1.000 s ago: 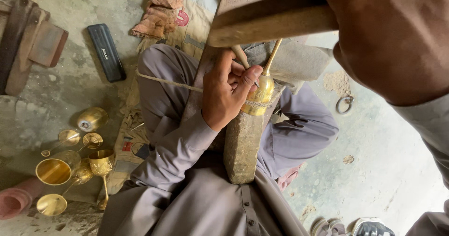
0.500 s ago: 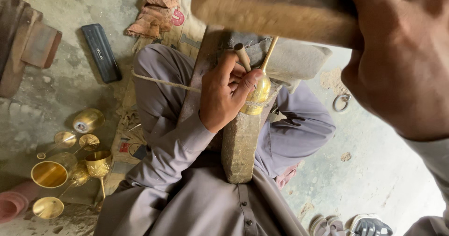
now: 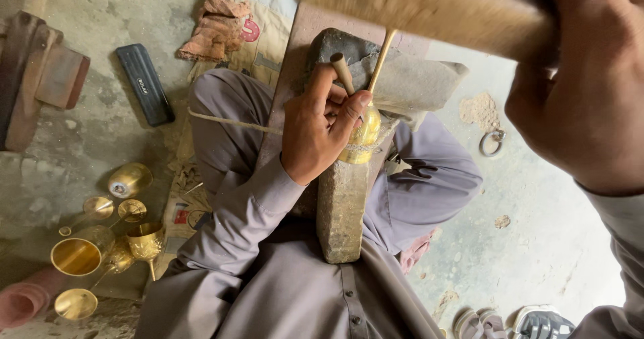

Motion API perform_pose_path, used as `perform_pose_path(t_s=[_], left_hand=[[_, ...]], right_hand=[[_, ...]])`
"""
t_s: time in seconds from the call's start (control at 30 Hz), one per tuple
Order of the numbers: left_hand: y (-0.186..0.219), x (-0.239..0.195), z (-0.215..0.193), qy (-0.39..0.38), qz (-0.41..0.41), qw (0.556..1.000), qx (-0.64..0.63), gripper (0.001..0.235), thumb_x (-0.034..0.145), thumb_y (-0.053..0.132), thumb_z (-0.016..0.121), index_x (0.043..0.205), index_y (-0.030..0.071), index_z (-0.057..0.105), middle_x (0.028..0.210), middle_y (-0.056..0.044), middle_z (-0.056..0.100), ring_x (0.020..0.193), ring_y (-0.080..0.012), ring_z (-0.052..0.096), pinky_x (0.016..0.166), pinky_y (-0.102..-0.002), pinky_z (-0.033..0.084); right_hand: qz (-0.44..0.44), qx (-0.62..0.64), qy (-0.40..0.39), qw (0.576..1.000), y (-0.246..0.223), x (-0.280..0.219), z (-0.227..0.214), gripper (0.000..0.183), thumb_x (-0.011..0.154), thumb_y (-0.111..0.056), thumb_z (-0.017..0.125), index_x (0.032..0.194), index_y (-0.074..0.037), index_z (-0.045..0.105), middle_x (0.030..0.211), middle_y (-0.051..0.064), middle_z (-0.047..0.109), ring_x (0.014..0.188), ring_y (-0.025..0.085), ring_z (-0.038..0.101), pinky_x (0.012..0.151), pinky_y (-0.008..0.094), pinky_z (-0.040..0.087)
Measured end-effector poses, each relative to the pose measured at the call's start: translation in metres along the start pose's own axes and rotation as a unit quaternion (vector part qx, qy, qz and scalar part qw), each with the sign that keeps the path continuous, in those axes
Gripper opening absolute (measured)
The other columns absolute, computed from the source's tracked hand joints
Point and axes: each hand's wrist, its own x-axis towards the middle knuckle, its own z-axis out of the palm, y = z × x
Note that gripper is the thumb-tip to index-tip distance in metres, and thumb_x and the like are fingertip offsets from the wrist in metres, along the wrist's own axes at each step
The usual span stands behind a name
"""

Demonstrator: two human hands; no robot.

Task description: The person sits cross-legged on the floor and repeatedly hammers a brass candlestick held against a stone anvil. They rotate the candlestick between strikes to shape its stem and bowl.

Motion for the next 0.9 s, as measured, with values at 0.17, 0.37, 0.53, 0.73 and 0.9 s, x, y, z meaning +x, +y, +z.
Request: perform_pose_path(t_s=[0.17,0.37,0.53,0.73,0.9], left_hand=[[0.000,0.002,-0.002,-0.022,0.039,0.996,0.071,0.029,0.108,0.032,0.064,0.108,0.005,0.053,0.083,-0.007,0.074,0.073,-0.0132,0.077,0.059,-0.025,0.063],[-0.003,0.025,-0.008,-0.119,0.114,0.974,0.153,0.033,0.105,0.033,0.066,0.120,0.005,0.057,0.084,-0.007,0.075,0.069,-0.0162,0.076,0.059,-0.029,0.060],[-0.005,0.043,-0.007,-0.212,0.152,0.946,0.195,0.033,0.098,0.028,0.072,0.121,0.007,0.059,0.084,-0.008,0.076,0.064,-0.0165,0.074,0.052,-0.031,0.053],[-0.002,0.060,0.002,-0.308,0.205,0.918,0.145,0.040,0.095,0.005,0.069,0.134,0.010,0.059,0.096,-0.013,0.075,0.076,-0.0170,0.078,0.071,-0.029,0.066],[0.001,0.062,0.001,-0.357,0.195,0.888,0.216,0.038,0.094,0.008,0.074,0.129,0.014,0.062,0.077,-0.007,0.073,0.069,-0.0179,0.076,0.061,-0.031,0.062]], right_hand=[[0.016,-0.097,-0.016,0.995,0.011,-0.010,0.006,0.046,0.083,0.016,0.073,0.127,0.005,0.064,0.105,0.026,0.069,0.090,0.038,0.071,0.074,0.043,0.059],[0.058,-0.092,-0.043,0.993,0.045,-0.044,0.022,0.028,0.094,0.014,0.069,0.121,0.007,0.064,0.102,0.023,0.068,0.078,0.026,0.068,0.067,0.033,0.057],[0.118,-0.093,-0.062,0.987,0.051,-0.081,0.036,0.027,0.095,0.009,0.069,0.121,0.005,0.065,0.089,0.018,0.069,0.059,0.020,0.062,0.054,0.028,0.051],[0.197,-0.092,-0.006,0.976,0.030,-0.122,0.057,0.026,0.083,0.010,0.073,0.109,0.005,0.069,0.081,0.019,0.072,0.049,0.022,0.061,0.042,0.032,0.047],[0.280,-0.007,0.027,0.960,0.002,-0.141,0.073,0.036,0.087,0.004,0.073,0.121,0.004,0.064,0.091,0.018,0.071,0.069,0.024,0.070,0.061,0.032,0.055]])
